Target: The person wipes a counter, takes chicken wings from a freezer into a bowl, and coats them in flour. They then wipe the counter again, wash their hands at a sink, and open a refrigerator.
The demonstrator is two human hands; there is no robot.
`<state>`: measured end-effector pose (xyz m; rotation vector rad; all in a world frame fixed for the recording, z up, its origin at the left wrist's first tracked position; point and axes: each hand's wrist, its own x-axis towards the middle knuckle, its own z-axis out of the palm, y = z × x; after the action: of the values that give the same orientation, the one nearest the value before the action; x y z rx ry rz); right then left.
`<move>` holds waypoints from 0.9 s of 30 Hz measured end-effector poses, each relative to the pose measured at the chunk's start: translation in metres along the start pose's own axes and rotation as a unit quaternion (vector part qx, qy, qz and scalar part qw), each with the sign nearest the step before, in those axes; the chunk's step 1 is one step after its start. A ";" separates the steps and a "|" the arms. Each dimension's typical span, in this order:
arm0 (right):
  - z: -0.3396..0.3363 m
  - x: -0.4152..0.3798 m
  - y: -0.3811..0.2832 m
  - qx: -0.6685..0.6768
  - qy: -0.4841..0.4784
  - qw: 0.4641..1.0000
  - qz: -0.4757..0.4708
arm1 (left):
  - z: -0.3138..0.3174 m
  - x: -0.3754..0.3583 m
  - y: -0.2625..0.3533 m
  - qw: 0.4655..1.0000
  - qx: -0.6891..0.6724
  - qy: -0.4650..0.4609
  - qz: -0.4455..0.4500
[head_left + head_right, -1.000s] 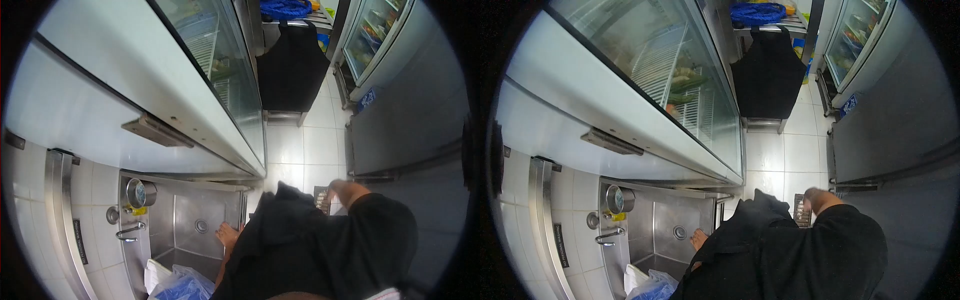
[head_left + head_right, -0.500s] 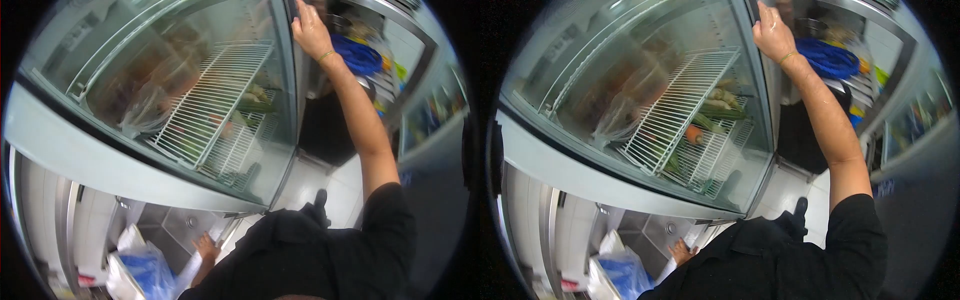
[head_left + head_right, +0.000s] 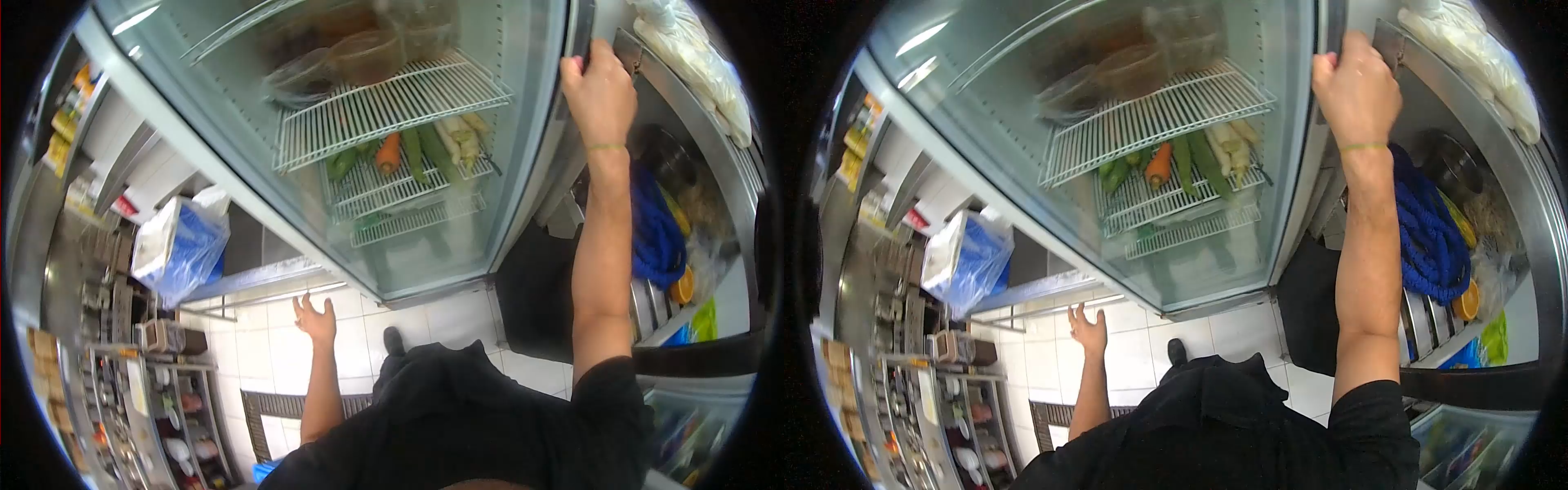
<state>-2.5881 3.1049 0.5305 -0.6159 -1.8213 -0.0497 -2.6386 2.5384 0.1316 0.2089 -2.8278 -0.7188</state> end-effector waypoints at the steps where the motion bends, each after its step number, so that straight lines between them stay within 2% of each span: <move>1: -0.013 -0.007 -0.001 0.004 0.004 1.000 0.007 | -0.005 -0.011 0.009 0.997 -0.042 0.042 0.039; 2: -0.030 -0.013 -0.002 0.017 0.006 1.000 0.013 | -0.014 -0.021 0.026 0.988 -0.104 0.080 0.079; 4: -0.071 -0.028 -0.006 0.060 0.006 0.997 0.040 | -0.042 -0.042 0.073 0.970 -0.198 0.094 0.107; 7: -0.137 -0.058 -0.012 0.174 0.063 0.983 0.006 | -0.087 -0.067 0.122 0.943 -0.294 0.049 0.150; 9: -0.183 -0.085 -0.020 0.267 0.034 0.960 0.080 | -0.113 -0.077 0.144 0.925 -0.329 0.045 0.183; 11: -0.200 -0.107 0.004 0.457 0.092 0.885 0.003 | -0.140 -0.093 0.162 0.907 -0.360 0.028 0.216; 12: -0.205 -0.116 0.013 0.480 0.087 0.873 -0.020 | -0.154 -0.098 0.171 0.897 -0.374 0.019 0.235; 13: -0.203 -0.120 0.010 0.559 0.055 0.827 0.015 | -0.171 -0.106 0.180 0.885 -0.388 0.008 0.256; 14: -0.204 -0.137 0.000 0.656 -0.016 0.746 0.116 | -0.189 -0.119 0.190 0.870 -0.414 0.014 0.267; 15: -0.203 -0.155 -0.011 0.733 -0.085 0.641 0.210 | -0.205 -0.130 0.195 0.857 -0.423 -0.002 0.295; 16: -0.209 -0.176 -0.009 0.734 -0.166 0.637 0.165 | -0.222 -0.145 0.194 0.842 -0.432 -0.018 0.323; 18: -0.238 -0.204 -0.010 0.727 -0.255 0.635 0.051 | -0.262 -0.175 0.194 0.816 -0.439 -0.036 0.375; 19: -0.247 -0.214 -0.016 0.725 -0.274 0.631 -0.020 | -0.274 -0.188 0.185 0.803 -0.463 -0.055 0.371; 21: -0.265 -0.223 -0.036 0.720 -0.276 0.617 -0.157 | -0.305 -0.217 0.176 0.767 -0.500 -0.049 0.399; 23: -0.290 -0.210 -0.086 0.711 -0.212 0.614 -0.271 | -0.305 -0.241 0.122 0.747 -0.560 0.026 0.358; 25: -0.290 -0.236 -0.127 0.732 -0.209 0.567 -0.314 | -0.335 -0.261 0.101 0.735 -0.608 0.034 0.300; 27: -0.285 -0.251 -0.145 0.694 -0.266 0.562 -0.363 | -0.380 -0.272 0.124 0.750 -0.591 0.071 0.288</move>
<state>-2.3482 2.7886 0.4411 1.4035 -1.8651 1.0392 -2.2942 2.5254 0.4709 -0.7307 -1.5957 -1.9357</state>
